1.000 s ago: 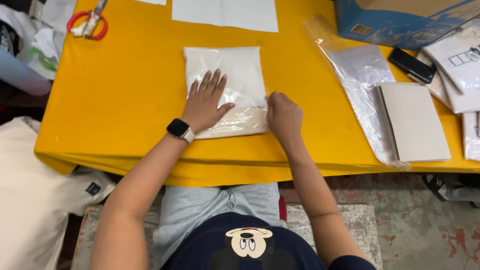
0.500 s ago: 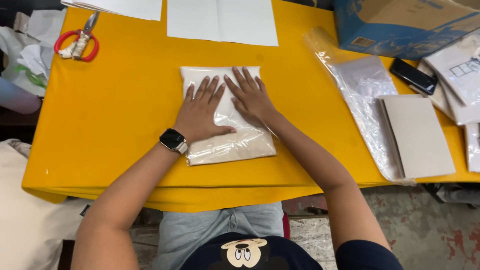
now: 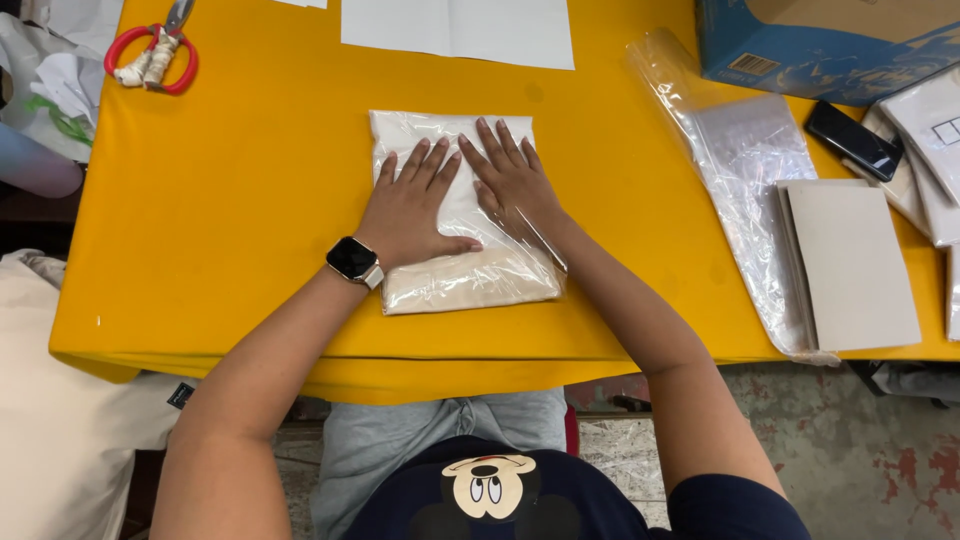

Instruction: Folding a t-shirt using a cardboard template and placing it into a plastic bag for packaging.

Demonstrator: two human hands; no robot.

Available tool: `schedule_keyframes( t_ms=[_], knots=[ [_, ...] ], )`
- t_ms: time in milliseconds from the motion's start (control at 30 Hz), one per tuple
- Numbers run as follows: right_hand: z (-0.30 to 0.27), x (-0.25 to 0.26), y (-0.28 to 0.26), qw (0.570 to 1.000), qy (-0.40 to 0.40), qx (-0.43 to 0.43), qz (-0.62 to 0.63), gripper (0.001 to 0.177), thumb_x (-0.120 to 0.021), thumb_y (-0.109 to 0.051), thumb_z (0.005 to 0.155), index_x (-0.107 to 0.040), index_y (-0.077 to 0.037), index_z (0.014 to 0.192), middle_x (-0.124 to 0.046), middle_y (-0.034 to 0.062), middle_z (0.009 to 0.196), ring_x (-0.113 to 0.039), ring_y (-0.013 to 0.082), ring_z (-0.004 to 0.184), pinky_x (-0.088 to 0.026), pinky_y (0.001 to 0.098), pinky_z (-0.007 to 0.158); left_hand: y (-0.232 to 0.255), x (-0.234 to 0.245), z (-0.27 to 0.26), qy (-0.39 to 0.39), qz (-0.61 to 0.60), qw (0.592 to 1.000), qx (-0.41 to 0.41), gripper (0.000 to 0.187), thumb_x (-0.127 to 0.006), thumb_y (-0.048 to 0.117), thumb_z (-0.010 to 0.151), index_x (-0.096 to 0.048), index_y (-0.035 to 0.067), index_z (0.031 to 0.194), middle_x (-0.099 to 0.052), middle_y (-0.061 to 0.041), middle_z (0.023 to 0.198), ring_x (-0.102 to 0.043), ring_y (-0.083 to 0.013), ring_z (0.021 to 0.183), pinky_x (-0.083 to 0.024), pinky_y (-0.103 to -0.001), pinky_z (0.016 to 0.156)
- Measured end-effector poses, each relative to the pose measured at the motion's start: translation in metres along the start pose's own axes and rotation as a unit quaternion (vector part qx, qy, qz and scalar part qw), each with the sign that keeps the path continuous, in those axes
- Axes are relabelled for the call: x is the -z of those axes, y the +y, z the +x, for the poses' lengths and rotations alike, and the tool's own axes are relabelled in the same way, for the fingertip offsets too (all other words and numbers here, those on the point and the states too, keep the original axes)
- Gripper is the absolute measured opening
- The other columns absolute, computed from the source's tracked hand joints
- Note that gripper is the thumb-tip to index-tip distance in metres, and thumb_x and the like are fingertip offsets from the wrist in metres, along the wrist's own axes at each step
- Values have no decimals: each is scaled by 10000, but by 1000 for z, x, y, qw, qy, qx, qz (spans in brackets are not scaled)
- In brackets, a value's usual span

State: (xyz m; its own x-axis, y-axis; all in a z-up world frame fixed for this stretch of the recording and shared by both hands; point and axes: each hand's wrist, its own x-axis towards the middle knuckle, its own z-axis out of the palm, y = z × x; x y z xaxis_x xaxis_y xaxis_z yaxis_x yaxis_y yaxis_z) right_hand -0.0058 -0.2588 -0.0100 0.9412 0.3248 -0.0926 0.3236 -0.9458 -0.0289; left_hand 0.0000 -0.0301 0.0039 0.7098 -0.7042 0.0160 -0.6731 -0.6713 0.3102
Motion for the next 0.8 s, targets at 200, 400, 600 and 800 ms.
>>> schedule_keyframes(
  t_ms=[200,400,600,800],
  knots=[
    [-28,28,57,782,63,-36,619,581,-333,-329,1000,-566,-120,1489,-529,149,1533,-380,317,1498,-250,454,1236,1,13,-4,-7,-18,1000,-10,1237,-485,942,762,-229,114,1646,-203,-173,1705,-182,-383,1568,-174,-648,1213],
    [-118,18,47,859,14,-123,497,441,-463,-466,1064,-712,-113,974,-712,113,885,-683,261,880,-484,375,836,-5,13,-5,1,-47,998,-30,1130,-517,841,827,-239,115,1646,-210,-169,1706,-175,-383,1569,-174,-653,1206],
    [-139,48,-26,976,198,46,-72,281,-560,-293,931,-513,-205,667,-434,-2,679,-523,250,629,-429,387,556,-7,15,-6,-2,-60,998,-24,1243,-586,892,733,-250,116,1644,-182,-170,1713,-132,-389,1576,-123,-651,1212],
    [-85,41,18,870,371,190,263,490,-489,-501,1028,-677,-50,996,-610,124,903,-602,346,812,-454,418,717,0,21,-9,23,-28,999,-29,1231,-633,853,724,-281,101,1632,-201,-168,1706,-148,-388,1570,-150,-639,1215]
  ],
)
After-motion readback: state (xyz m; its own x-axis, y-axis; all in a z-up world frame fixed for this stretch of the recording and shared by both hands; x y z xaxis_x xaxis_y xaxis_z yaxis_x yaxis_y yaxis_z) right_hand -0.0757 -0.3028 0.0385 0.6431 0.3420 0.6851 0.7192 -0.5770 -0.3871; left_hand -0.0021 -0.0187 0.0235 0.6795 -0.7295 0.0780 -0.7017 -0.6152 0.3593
